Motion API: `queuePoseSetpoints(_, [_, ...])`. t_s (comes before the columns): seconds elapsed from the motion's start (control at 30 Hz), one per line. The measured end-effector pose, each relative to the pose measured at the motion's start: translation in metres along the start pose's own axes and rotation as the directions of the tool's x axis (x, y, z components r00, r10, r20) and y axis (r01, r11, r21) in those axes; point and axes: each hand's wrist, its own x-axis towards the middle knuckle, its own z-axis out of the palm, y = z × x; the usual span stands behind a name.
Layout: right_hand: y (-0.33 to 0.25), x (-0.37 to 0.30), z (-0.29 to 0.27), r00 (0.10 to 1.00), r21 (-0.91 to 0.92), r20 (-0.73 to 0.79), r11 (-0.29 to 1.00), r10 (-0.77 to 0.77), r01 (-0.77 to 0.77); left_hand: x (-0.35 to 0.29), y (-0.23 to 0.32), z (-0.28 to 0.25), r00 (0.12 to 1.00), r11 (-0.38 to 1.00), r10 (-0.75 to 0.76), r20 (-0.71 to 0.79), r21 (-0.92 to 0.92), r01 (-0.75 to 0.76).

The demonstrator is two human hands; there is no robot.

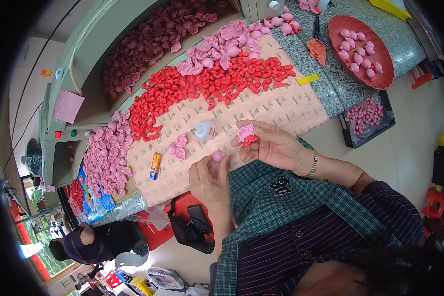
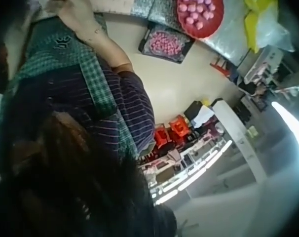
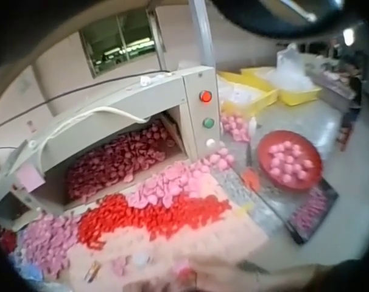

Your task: The recorder is assembling small pink and red plastic toy components at a factory workbench.

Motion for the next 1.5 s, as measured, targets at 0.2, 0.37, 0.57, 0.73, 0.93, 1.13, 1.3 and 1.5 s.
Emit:
queuePoseSetpoints(0.2, [0.002,-0.002,0.006,0.998,-0.007,-0.013,0.998,0.06,-0.061,0.016,-0.002,-0.014,0.907,0.912,0.411,-0.09,0.02,-0.411])
queuePoseSetpoints(0.37, [0.004,-0.004,0.003,0.99,-0.027,0.045,0.991,0.133,-0.132,0.016,-0.021,-0.016,0.895,0.902,0.429,0.121,-0.1,-0.419])
queuePoseSetpoints(0.57, [0.005,-0.003,0.004,0.99,-0.019,0.034,0.991,0.136,-0.136,0.009,-0.011,-0.016,0.957,0.952,0.279,0.073,-0.152,-0.266])
queuePoseSetpoints(0.73, [0.004,-0.005,0.003,0.99,-0.026,0.03,0.99,0.139,-0.139,0.026,-0.013,-0.025,0.829,0.844,0.534,0.17,-0.039,-0.535])
queuePoseSetpoints(0.93, [0.007,-0.004,0.005,0.988,-0.042,0.034,0.987,0.153,-0.152,0.026,-0.025,-0.021,0.833,0.855,0.514,0.204,-0.203,-0.478])
queuePoseSetpoints(1.13, [0.008,-0.004,0.006,0.979,-0.051,0.054,0.98,0.196,-0.194,0.015,-0.018,-0.022,0.913,0.859,0.406,0.041,-0.359,-0.366])
queuePoseSetpoints(1.3, [0.015,-0.003,0.007,0.965,-0.045,0.039,0.965,0.26,-0.258,0.023,0.008,-0.04,0.838,0.741,0.545,-0.004,-0.466,-0.484])
queuePoseSetpoints(1.5, [0.021,-0.004,0.006,0.959,-0.057,0.059,0.96,0.276,-0.273,0.034,0.016,-0.045,0.752,0.728,0.645,0.134,-0.407,-0.552])
